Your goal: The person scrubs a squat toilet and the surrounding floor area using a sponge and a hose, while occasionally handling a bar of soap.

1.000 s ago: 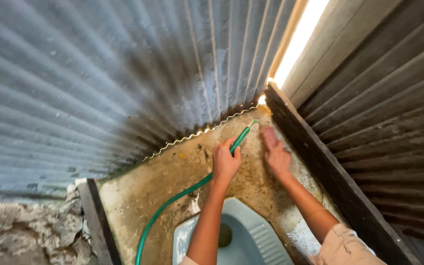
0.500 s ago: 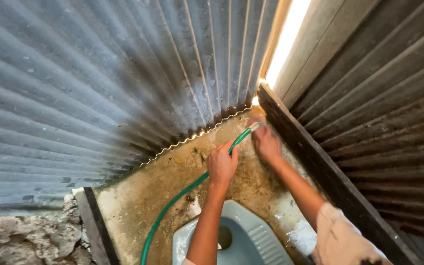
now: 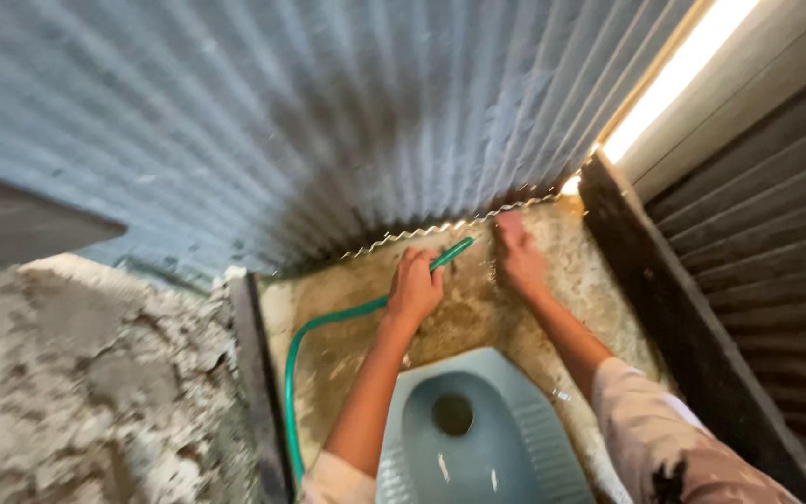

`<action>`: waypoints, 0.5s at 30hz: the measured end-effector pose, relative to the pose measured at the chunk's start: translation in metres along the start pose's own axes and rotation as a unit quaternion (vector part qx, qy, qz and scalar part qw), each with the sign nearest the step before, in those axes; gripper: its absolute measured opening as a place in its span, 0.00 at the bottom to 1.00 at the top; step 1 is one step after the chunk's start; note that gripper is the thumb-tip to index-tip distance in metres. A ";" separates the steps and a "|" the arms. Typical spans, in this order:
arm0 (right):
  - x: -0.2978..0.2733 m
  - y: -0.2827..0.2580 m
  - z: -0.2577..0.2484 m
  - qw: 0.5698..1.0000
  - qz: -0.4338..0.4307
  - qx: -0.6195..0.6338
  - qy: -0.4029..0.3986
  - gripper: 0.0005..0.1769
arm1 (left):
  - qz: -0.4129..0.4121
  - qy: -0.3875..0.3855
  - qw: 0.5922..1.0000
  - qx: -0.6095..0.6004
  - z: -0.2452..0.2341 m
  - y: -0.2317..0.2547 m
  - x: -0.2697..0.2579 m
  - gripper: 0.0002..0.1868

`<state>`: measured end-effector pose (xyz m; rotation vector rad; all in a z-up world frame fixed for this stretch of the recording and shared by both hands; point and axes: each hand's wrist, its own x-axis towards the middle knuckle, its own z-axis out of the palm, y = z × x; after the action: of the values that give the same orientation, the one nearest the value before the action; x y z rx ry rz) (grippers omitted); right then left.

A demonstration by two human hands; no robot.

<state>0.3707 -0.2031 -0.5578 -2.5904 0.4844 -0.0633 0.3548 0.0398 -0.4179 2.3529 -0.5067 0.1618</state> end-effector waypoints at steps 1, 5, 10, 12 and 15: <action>-0.009 -0.016 0.022 0.998 -0.060 -0.007 0.004 0.25 | -0.015 -0.012 1.000 0.006 -0.004 -0.007 0.000 0.13; -0.041 -0.063 0.088 0.960 -0.274 0.014 0.061 0.22 | -0.024 0.008 1.000 -0.014 -0.031 -0.026 -0.013 0.11; -0.023 -0.037 0.018 0.994 0.048 0.036 -0.088 0.25 | 0.008 0.061 0.991 0.115 -0.074 -0.034 -0.045 0.11; -0.022 -0.047 0.028 0.997 0.075 -0.011 -0.008 0.29 | -0.001 0.071 0.986 0.148 -0.076 -0.036 -0.052 0.12; -0.036 -0.097 0.106 0.976 -0.177 0.117 0.045 0.26 | -0.036 0.065 0.985 0.157 -0.063 -0.042 -0.055 0.13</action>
<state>0.3826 -0.0623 -0.6021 -2.4172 0.0345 -0.3388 0.3231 0.1277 -0.4118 2.6401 -0.3529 0.3834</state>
